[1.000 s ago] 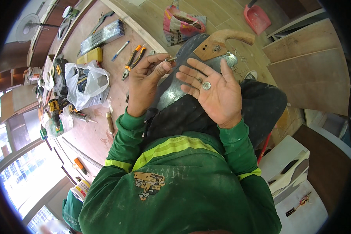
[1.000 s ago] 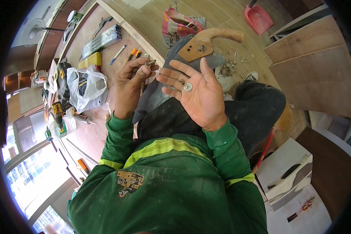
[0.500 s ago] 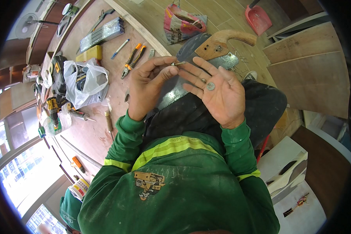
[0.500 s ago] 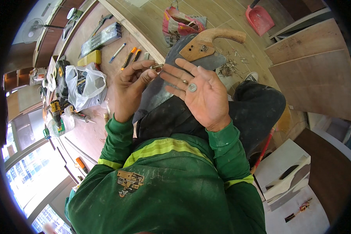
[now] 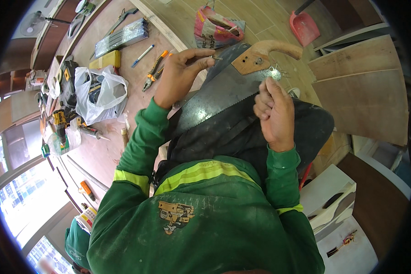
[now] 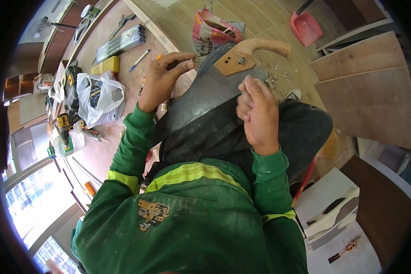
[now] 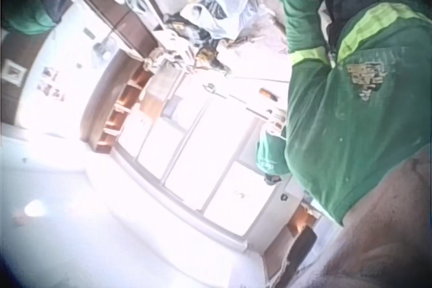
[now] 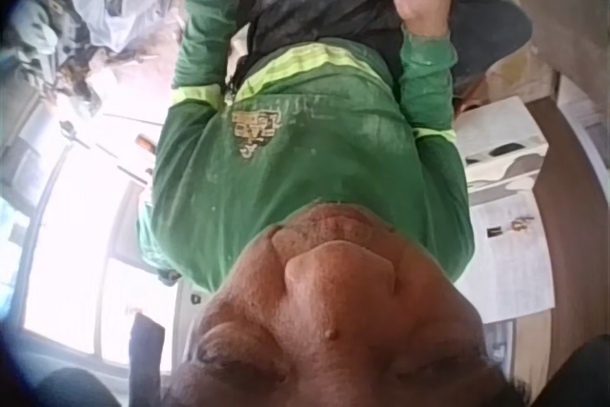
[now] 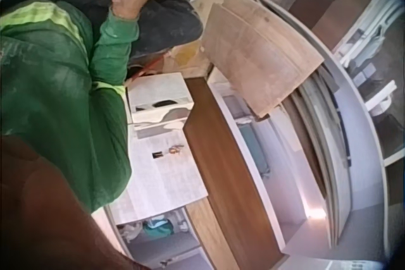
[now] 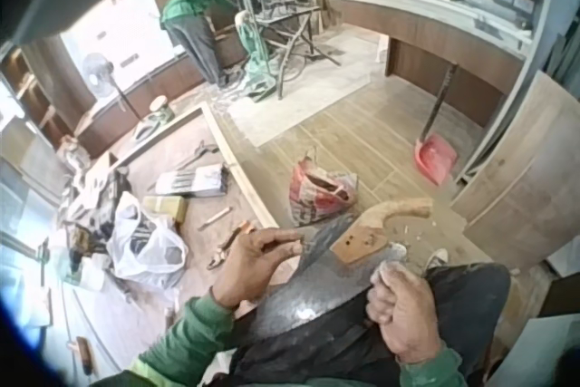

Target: The person sits on the floor and uses pliers to remove a metal pin from the wooden handle of a hand saw. They then insert a new pin and tighten it with the pliers. Finally, they gather a pile of small metal pins and debris from the floor into a bag.

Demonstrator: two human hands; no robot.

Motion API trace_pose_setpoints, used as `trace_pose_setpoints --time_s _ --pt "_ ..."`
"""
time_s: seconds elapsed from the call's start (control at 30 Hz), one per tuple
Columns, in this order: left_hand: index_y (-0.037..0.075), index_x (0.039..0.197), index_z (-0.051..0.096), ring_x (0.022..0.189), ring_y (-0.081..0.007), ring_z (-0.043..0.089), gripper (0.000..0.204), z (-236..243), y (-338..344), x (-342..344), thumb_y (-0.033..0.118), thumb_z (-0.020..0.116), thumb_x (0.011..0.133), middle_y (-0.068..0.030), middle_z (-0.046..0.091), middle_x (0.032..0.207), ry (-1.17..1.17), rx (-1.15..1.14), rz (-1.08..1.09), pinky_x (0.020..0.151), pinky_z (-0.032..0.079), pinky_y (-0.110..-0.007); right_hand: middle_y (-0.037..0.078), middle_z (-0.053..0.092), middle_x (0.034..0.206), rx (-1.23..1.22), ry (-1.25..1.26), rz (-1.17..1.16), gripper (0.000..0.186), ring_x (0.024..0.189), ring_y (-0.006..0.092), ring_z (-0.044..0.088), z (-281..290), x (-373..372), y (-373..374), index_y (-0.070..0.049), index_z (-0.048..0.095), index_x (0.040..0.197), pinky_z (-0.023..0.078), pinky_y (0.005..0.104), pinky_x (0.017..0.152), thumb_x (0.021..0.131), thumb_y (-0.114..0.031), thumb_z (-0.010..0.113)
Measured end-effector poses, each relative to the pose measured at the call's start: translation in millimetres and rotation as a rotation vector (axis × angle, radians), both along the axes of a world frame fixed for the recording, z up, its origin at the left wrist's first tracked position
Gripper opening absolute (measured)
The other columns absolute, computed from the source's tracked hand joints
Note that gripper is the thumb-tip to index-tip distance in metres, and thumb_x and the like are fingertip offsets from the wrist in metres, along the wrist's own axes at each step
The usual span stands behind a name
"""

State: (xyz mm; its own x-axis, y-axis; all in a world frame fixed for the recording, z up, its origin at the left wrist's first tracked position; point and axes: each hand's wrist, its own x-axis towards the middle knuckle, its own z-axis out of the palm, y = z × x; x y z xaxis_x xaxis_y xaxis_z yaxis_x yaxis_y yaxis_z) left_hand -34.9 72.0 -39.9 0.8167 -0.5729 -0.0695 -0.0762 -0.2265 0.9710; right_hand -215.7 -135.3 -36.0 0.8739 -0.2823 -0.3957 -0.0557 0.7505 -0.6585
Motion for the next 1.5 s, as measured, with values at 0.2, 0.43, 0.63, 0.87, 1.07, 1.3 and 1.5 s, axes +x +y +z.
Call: trace_pose_setpoints --time_s 0.2,0.43,0.63,0.87,1.07,1.3,1.5 --pt "-0.002 0.130 0.078 0.097 -0.0118 0.071 0.036 -17 -22 23 0.020 0.081 0.101 -0.0069 0.081 0.110 0.033 -0.004 -0.116 0.090 0.056 -0.028 -0.003 0.056 0.077 -0.863 0.348 -0.217 0.042 0.066 0.0030 0.044 -39 7 -15 0.001 0.063 0.107 0.036 0.0217 0.058 0.106 -0.039 0.077" --pt "0.000 0.131 0.078 0.096 -0.0106 0.070 0.036 -30 -27 25 0.021 0.081 0.102 -0.0060 0.080 0.109 0.083 -0.053 -0.115 0.089 0.056 -0.028 -0.004 0.051 0.075 -0.507 0.320 -0.197 0.033 0.062 0.0032 0.042 -44 15 -24 -0.003 0.064 0.110 0.034 0.0237 0.054 0.106 -0.033 0.078" --pt "-0.002 0.133 0.076 0.095 -0.0119 0.070 0.040 -18 -24 28 0.022 0.081 0.102 -0.0050 0.079 0.108 0.262 -0.054 -0.183 0.090 0.058 -0.028 -0.010 0.031 0.069 0.115 0.056 -0.165 0.014 0.056 0.0054 0.030 -73 15 -35 -0.013 0.063 0.103 0.029 0.0232 0.050 0.110 -0.022 0.071" --pt "-0.002 0.132 0.076 0.094 -0.0124 0.070 0.040 -7 -29 23 0.024 0.082 0.102 -0.0053 0.078 0.105 0.298 -0.010 -0.267 0.089 0.058 -0.028 -0.009 0.033 0.070 0.105 -0.075 -0.062 0.017 0.056 0.0042 0.031 -70 16 -36 -0.013 0.062 0.100 0.028 0.0233 0.050 0.110 -0.024 0.070" --pt "-0.002 0.134 0.075 0.094 -0.0097 0.068 0.043 -26 -35 25 0.025 0.082 0.102 -0.0035 0.078 0.106 0.407 -0.087 -0.285 0.088 0.057 -0.025 -0.010 0.031 0.070 0.098 -0.034 -0.058 0.016 0.057 0.0045 0.030 -72 20 -36 -0.013 0.061 0.101 0.029 0.0226 0.051 0.112 -0.023 0.068" --pt "-0.001 0.136 0.075 0.097 -0.0085 0.068 0.039 -46 -45 31 0.023 0.078 0.105 -0.0029 0.079 0.110 0.351 -0.069 -0.292 0.089 0.057 -0.025 -0.010 0.034 0.072 0.110 -0.025 -0.068 0.017 0.058 0.0034 0.031 -82 17 -41 -0.012 0.062 0.105 0.028 0.0224 0.050 0.110 -0.025 0.071" --pt "0.000 0.135 0.076 0.104 -0.0094 0.071 0.035 -57 -58 37 0.021 0.075 0.107 -0.0049 0.080 0.118 0.417 -0.165 -0.351 0.092 0.058 -0.026 -0.010 0.034 0.071 0.119 -0.037 -0.050 0.017 0.057 0.0029 0.031 -85 19 -39 -0.012 0.062 0.104 0.028 0.0223 0.049 0.110 -0.026 0.070"
